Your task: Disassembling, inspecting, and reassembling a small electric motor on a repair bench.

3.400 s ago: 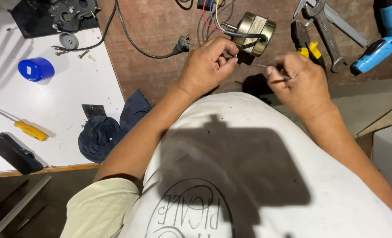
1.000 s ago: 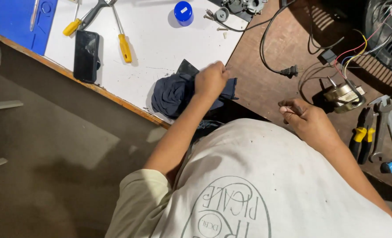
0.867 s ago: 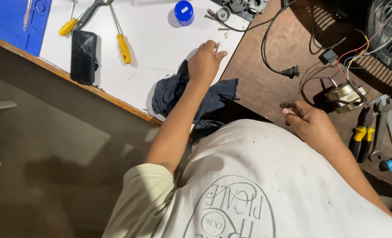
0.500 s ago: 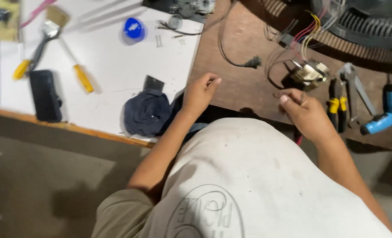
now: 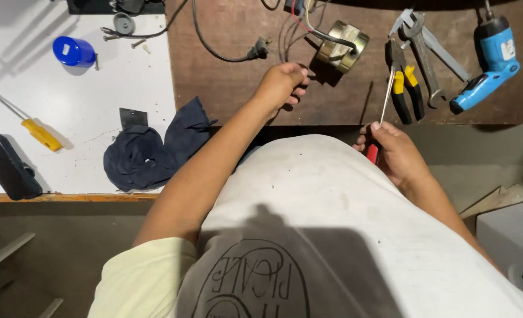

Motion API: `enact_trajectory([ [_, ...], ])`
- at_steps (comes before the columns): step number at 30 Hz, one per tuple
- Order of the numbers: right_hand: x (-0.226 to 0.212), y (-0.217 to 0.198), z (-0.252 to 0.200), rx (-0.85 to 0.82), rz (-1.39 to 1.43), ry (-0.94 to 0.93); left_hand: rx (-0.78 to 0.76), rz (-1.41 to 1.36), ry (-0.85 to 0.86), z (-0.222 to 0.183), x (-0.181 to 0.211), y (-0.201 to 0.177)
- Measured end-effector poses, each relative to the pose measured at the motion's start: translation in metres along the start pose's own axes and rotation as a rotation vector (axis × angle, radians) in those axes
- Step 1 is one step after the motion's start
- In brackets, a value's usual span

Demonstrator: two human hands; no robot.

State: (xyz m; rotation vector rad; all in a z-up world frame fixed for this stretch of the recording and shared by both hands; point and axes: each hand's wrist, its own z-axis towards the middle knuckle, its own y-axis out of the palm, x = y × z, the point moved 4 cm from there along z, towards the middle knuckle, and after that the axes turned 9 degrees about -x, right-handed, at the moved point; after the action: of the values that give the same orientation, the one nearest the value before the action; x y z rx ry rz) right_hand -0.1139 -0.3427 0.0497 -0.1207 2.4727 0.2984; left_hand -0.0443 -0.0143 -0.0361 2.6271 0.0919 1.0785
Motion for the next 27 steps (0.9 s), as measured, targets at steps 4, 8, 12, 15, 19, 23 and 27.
enact_trajectory([
  [4,-0.039,-0.015,0.022,-0.077,-0.112,0.010,0.060,-0.099,-0.091,0.025,0.005,0.031],
  [8,-0.100,0.003,0.070,0.057,-0.760,-0.471,0.215,-0.239,-0.077,0.024,0.014,0.042],
  [12,-0.129,0.046,0.113,-0.017,-1.141,-0.619,0.296,-0.268,-0.056,0.013,0.023,0.053],
  [15,-0.131,0.043,0.143,-0.021,-1.197,-0.811,0.314,-0.224,-0.059,0.017,0.020,0.057],
  [19,-0.150,0.050,0.121,-0.112,-1.091,-0.805,0.373,-0.182,-0.067,0.006,0.022,0.066],
  [23,-0.137,0.050,0.127,-0.202,-0.899,-0.590,0.390,-0.220,-0.083,-0.005,0.010,0.068],
  [27,-0.123,0.047,0.121,-0.290,-0.841,-0.269,0.402,-0.369,-0.050,-0.010,-0.021,0.063],
])
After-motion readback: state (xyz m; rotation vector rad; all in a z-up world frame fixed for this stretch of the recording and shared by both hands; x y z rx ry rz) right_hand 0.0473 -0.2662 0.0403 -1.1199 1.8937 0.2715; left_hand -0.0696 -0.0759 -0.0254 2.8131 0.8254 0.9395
